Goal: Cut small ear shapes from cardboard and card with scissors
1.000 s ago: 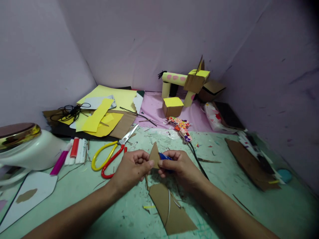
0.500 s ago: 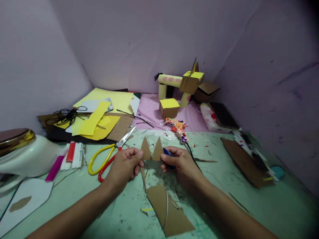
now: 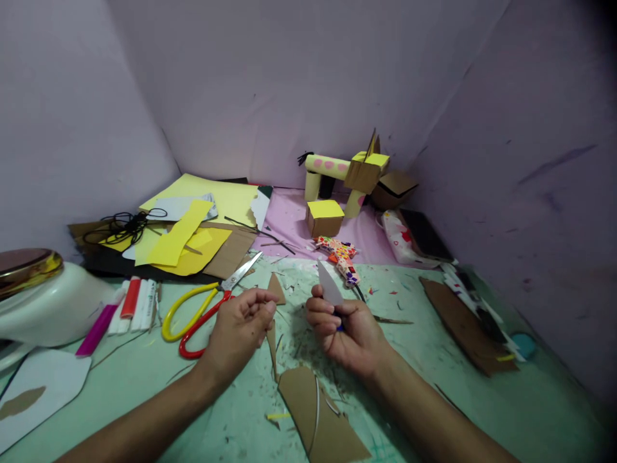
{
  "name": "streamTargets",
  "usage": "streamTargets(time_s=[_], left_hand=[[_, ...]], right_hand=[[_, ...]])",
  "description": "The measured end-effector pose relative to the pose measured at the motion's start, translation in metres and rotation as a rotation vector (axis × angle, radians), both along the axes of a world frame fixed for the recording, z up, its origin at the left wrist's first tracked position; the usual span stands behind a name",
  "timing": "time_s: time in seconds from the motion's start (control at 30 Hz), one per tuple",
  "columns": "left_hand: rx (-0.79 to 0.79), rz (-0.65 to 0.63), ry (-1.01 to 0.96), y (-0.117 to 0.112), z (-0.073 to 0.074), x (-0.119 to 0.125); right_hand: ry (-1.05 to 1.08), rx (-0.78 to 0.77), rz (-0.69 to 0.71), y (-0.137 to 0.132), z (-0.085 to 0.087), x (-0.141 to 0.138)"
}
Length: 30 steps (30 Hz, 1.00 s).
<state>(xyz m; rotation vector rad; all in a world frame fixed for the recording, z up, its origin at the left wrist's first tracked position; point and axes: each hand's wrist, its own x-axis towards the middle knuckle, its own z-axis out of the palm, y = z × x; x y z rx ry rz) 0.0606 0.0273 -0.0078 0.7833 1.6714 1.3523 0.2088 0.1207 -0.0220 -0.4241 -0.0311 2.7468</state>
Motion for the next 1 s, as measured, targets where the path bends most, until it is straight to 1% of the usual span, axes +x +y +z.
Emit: streamTargets(time_s=[0.1,0.2,0.27,0.37,0.43,0.5,0.57,0.63,0.67,0.7,0.83,0.87,0.93,1.0], left_hand=[[0.027,-0.014,0.008,-0.001,0.0,0.0],[0.056,-0.033,0.016,-0.003,-0.001,-0.001],[0.074,-0.062,0.007,-0.005,-0.002,-0.002],[0.083,-0.117,-0.036,-0.007,-0.001,-0.002],[0.083,-0.139,-0.057,-0.008,-0.001,-0.001],[0.071,-0.139,-0.056,-0.007,0.0,0.0],[0.042,-0.117,-0.036,-0.006,0.001,0.002],[0.015,-0.094,-0.013,-0.005,0.001,0.002],[0.009,-0.083,-0.01,-0.005,0.001,0.002],[0.007,-0.074,-0.013,-0.005,0.0,0.002],[0.019,-0.065,-0.051,-0.005,-0.004,-0.001],[0.02,-0.071,-0.055,-0.005,-0.005,-0.001],[0.021,-0.079,-0.063,-0.005,-0.006,-0.002],[0.027,-0.079,-0.068,-0.004,-0.006,-0.002]], right_hand=[[-0.043,0.075,-0.002,0.0,0.002,-0.001],[-0.137,0.204,-0.017,-0.001,0.004,-0.003],[-0.234,0.359,-0.061,-0.005,0.004,-0.006],[-0.428,0.688,-0.174,-0.012,0.001,-0.01],[-0.555,0.859,-0.22,-0.018,-0.001,-0.012],[-0.644,0.947,-0.202,-0.022,-0.002,-0.014],[-0.678,0.993,-0.152,-0.025,-0.003,-0.015],[-0.671,0.994,-0.106,-0.025,-0.002,-0.015],[-0.646,0.959,-0.093,-0.025,-0.001,-0.015],[-0.609,0.892,-0.091,-0.023,0.001,-0.014],[-0.43,0.474,-0.095,-0.014,0.011,-0.011],[-0.406,0.4,-0.095,-0.012,0.013,-0.011],[-0.373,0.325,-0.095,-0.009,0.016,-0.01],[-0.342,0.313,-0.096,-0.008,0.015,-0.01]])
